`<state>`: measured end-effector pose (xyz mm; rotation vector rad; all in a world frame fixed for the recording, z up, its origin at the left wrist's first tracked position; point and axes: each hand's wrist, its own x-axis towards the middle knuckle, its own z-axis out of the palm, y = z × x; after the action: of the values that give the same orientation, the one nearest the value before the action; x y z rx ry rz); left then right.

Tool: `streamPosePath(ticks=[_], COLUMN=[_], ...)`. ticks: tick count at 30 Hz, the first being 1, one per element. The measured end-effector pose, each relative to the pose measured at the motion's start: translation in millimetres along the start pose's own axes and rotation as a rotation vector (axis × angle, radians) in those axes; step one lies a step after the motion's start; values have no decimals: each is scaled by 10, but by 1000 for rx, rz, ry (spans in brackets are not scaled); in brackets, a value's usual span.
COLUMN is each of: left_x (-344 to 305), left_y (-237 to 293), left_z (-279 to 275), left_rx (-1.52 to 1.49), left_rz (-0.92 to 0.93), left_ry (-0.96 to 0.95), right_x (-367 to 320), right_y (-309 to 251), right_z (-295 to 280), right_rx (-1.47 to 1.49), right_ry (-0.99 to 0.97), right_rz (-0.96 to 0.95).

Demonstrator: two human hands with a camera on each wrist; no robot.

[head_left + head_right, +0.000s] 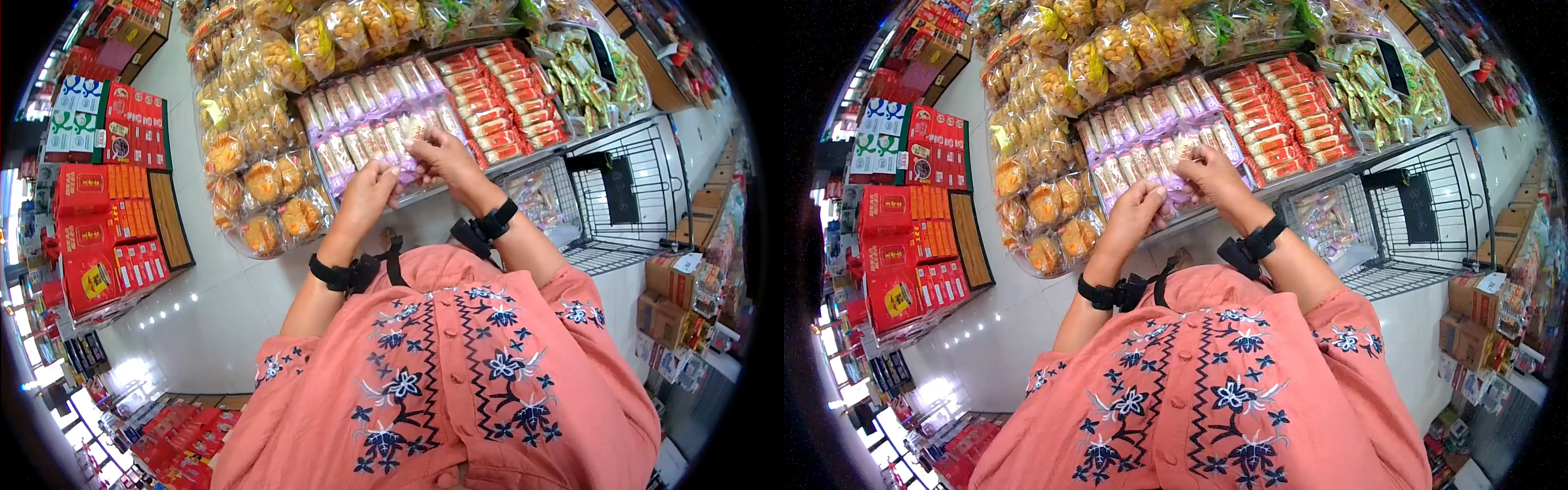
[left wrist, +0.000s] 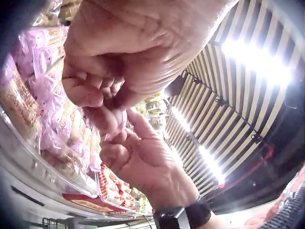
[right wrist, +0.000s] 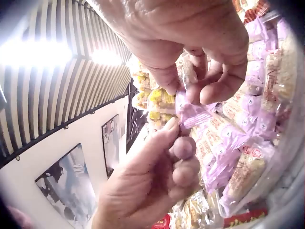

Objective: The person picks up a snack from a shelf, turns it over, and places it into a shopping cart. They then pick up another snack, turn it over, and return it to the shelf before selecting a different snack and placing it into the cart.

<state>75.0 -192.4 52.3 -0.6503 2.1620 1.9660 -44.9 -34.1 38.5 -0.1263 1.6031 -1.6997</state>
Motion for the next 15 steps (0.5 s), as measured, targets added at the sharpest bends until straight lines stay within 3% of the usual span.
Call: streamPosePath(ticks=[1, 4, 7, 10, 15], left_x=[-20, -8, -16, -49, -13], left_y=[2, -158, -200, -249, -425], left_z=[-26, -197, -424, -549, -548], left_rx=[32, 130, 453, 793, 825], left_rz=[-10, 195, 369, 465, 489], left_ry=[-10, 210, 444, 574, 575], right_x=[14, 72, 318, 519, 690], right_y=[-3, -61, 141, 235, 280], right_z=[-37, -104, -119, -31, 102], right_rx=[-59, -265, -511, -613, -813], right_ry=[-9, -56, 22, 93, 119], right_rz=[20, 30, -232, -296, -358])
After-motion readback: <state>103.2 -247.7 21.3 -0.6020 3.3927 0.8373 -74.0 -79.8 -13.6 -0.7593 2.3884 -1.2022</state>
